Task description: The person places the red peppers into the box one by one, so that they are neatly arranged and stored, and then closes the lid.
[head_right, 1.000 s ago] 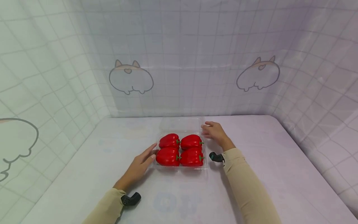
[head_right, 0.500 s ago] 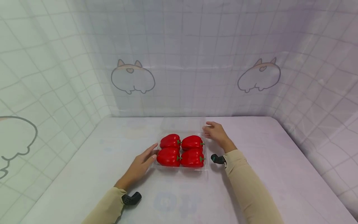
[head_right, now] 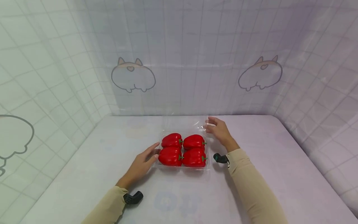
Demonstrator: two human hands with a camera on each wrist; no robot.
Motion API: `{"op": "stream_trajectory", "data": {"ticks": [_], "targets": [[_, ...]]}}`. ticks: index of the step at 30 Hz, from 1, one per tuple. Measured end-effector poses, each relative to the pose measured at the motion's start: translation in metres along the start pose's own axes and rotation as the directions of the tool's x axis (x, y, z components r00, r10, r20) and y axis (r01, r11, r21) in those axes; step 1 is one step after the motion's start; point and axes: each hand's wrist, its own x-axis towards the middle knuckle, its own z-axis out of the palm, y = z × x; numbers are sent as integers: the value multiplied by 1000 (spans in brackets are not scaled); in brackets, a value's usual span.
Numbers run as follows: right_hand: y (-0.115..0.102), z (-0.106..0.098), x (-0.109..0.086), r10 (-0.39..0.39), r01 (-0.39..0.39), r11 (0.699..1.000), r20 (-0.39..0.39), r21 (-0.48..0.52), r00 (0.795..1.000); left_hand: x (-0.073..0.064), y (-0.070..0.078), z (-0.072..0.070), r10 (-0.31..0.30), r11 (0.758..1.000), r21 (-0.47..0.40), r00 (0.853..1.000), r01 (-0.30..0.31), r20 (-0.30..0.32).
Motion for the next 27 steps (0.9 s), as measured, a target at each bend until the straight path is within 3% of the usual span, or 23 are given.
{"op": "stream_trajectory", "data": {"ticks": [5,18,27], "targets": [[-6,-4,-5,-7,7,997,-8,-71,1000,-1,3,2,-17,998,61,1000,18,-22],[-6,-11,-14,-55,55,998,-16,14,998,-1,8,7,-1,998,69,1000,2,-16],[-8,-17,-14,-70,74,987,-32,143,997,3,10,11,25,998,62,999,-24,-27]]}}
